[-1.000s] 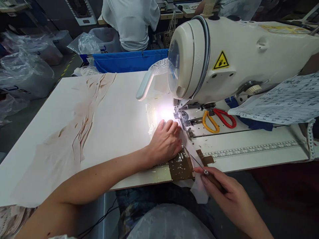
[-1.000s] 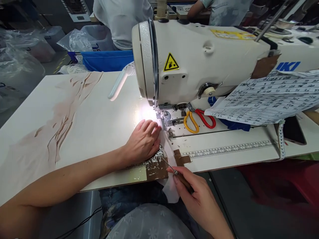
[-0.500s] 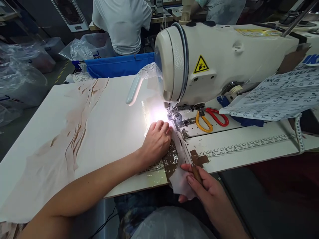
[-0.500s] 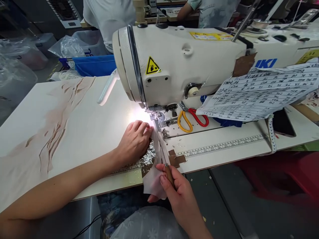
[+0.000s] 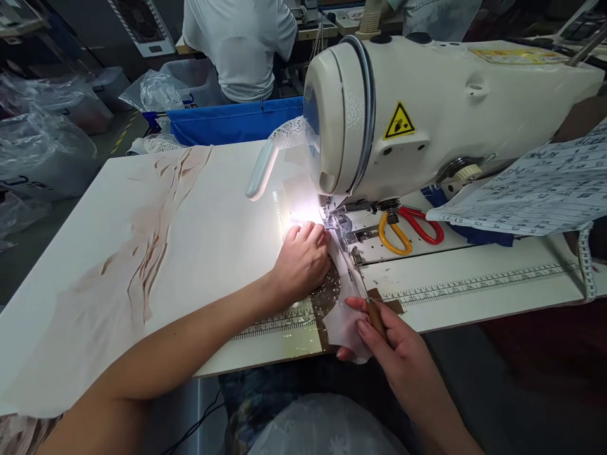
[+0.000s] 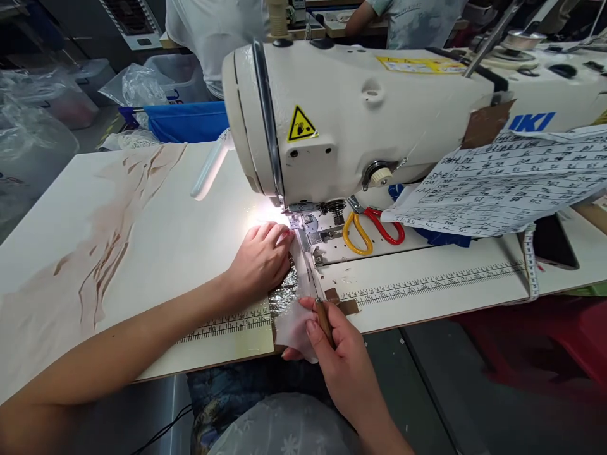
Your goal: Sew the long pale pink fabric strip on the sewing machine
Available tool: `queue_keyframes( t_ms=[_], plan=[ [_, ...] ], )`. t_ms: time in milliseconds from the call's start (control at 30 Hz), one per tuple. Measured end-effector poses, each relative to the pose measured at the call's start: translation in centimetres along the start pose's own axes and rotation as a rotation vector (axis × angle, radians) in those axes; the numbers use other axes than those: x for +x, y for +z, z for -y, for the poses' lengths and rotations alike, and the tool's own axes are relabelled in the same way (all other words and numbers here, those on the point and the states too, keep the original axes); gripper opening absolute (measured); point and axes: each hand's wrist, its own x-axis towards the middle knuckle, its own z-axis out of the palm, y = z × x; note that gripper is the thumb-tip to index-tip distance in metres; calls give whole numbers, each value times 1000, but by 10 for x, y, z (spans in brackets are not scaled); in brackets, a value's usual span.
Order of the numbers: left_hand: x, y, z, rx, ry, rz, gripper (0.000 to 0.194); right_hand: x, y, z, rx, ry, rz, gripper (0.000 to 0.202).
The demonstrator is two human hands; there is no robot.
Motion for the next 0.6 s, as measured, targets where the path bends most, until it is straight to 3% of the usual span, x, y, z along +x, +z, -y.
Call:
queue_keyframes(
  t_ms=[233,400,600],
  plan=[
    [-8,-3,-3,-84,54,-18,34,-5,-15,-12,-138,-47,66,40],
    [-10,3,-8,-75,78,-11,35,-22,-30,-24,-169,-21,11,35],
    [-10,4,-11,-82,76,-11,33,-36,-31,-27,-218,-3,-97,29]
  ],
)
